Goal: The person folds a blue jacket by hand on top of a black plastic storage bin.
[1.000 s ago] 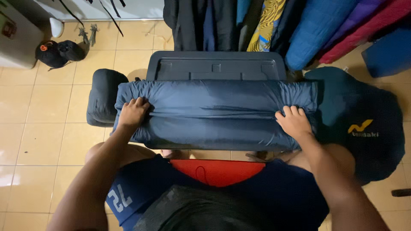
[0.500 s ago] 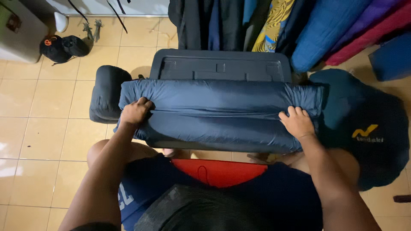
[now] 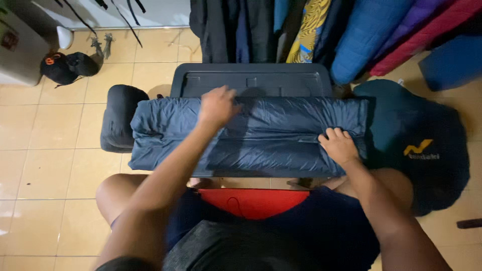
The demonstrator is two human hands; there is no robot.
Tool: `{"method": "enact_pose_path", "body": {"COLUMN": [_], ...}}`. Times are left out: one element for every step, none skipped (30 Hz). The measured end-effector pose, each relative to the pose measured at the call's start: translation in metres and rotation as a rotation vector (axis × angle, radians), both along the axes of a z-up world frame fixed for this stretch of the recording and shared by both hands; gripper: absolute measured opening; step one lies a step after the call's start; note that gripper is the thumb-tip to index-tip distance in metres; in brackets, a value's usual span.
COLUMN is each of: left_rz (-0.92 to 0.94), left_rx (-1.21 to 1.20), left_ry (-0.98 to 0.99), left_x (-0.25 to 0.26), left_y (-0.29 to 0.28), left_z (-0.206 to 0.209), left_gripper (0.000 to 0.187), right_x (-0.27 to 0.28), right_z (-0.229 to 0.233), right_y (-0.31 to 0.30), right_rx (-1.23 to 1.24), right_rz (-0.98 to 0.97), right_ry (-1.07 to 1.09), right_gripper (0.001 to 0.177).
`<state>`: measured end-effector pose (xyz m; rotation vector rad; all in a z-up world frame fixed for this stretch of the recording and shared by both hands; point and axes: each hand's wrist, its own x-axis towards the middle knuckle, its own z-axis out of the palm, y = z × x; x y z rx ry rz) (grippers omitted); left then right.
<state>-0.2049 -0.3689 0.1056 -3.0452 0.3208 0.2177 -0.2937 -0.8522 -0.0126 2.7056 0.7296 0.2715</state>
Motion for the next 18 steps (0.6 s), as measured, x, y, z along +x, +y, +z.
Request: {"method": "enact_pose_path", "body": {"left_rz": [-0.079, -0.154, -0.157, -0.138, -0.119, -0.117, -0.102, -0.089, -0.090, -0.103, -0.116, -0.112, -0.124, -0.134, -0.128, -0.153, -0.178, -0.179], "left_rx": [-0.119, -0.238, -0.242, -0.233, -0.223, -0.225, -0.253, -0.275, -0.271, -0.250, -0.230, -0.228, -0.209, -0.189, -0.186, -0.187, -0.187, -0.186], "left_ry": [-0.114, -0.234, -0.242, -0.177, -0.112, -0.113, -0.076, -0.034, -0.028, -0.014, 0.001, 0.004, 0.006, 0.009, 0.011, -0.018, -0.047, -0.043], "left_x": [0.005, 0.013, 0.004, -0.010, -0.022, -0.035, -0.048, -0.063, -0.070, -0.079, -0.088, -0.094, -0.100, -0.106, -0.108, -0.108, -0.108, -0.104], "left_y": [-0.023, -0.046, -0.055, -0.063, -0.073, -0.073, -0.073, -0.071, -0.065, -0.058, -0.051, -0.040, -0.029, -0.017, -0.013, -0.010, -0.007, -0.004], "left_z": [-0.007, -0.011, -0.020, -0.032, -0.044, -0.047, -0.051, -0.056, -0.049, -0.044, -0.038, -0.040, -0.040, -0.041, -0.045, -0.048, -0.052, -0.066], "left_gripper": [0.057, 0.059, 0.059, 0.065, 0.072, 0.072, 0.077, 0.082, 0.082, 0.085, 0.089, 0.089, 0.094, 0.099, 0.099, 0.101, 0.103, 0.103], "right_x": [-0.003, 0.000, 0.001, -0.002, -0.005, -0.003, -0.001, -0.004, -0.002, -0.004, -0.006, -0.005, -0.004, -0.003, -0.003, -0.003, -0.002, -0.002], "right_z": [-0.004, -0.007, -0.005, -0.004, -0.003, -0.008, -0.012, -0.020, -0.013, -0.007, -0.001, -0.003, -0.005, -0.007, -0.004, 0.000, 0.004, 0.006], "right_y": [0.000, 0.000, 0.002, 0.003, 0.004, 0.002, -0.001, 0.001, 0.002, 0.004, 0.006, 0.004, 0.003, 0.003, 0.004, 0.005, 0.005, 0.007], "right_rx": [0.016, 0.031, 0.027, 0.038, 0.049, 0.047, 0.040, 0.039, 0.043, 0.044, 0.044, 0.047, 0.035, 0.025, 0.028, 0.010, -0.008, -0.007], "right_rz": [-0.001, 0.000, -0.002, 0.012, 0.026, 0.028, 0.030, 0.029, 0.027, 0.033, 0.038, 0.042, 0.045, 0.050, 0.055, 0.042, 0.029, 0.027], "right_ry": [-0.003, -0.011, -0.019, -0.050, -0.080, -0.081, -0.118, -0.150, -0.145, -0.149, -0.153, -0.150, -0.156, -0.162, -0.159, -0.147, -0.135, -0.131], "right_gripper": [0.017, 0.016, 0.016, 0.013, 0.012, 0.012, 0.013, 0.014, 0.014, 0.015, 0.017, 0.017, 0.016, 0.015, 0.015, 0.014, 0.019, 0.019]}}
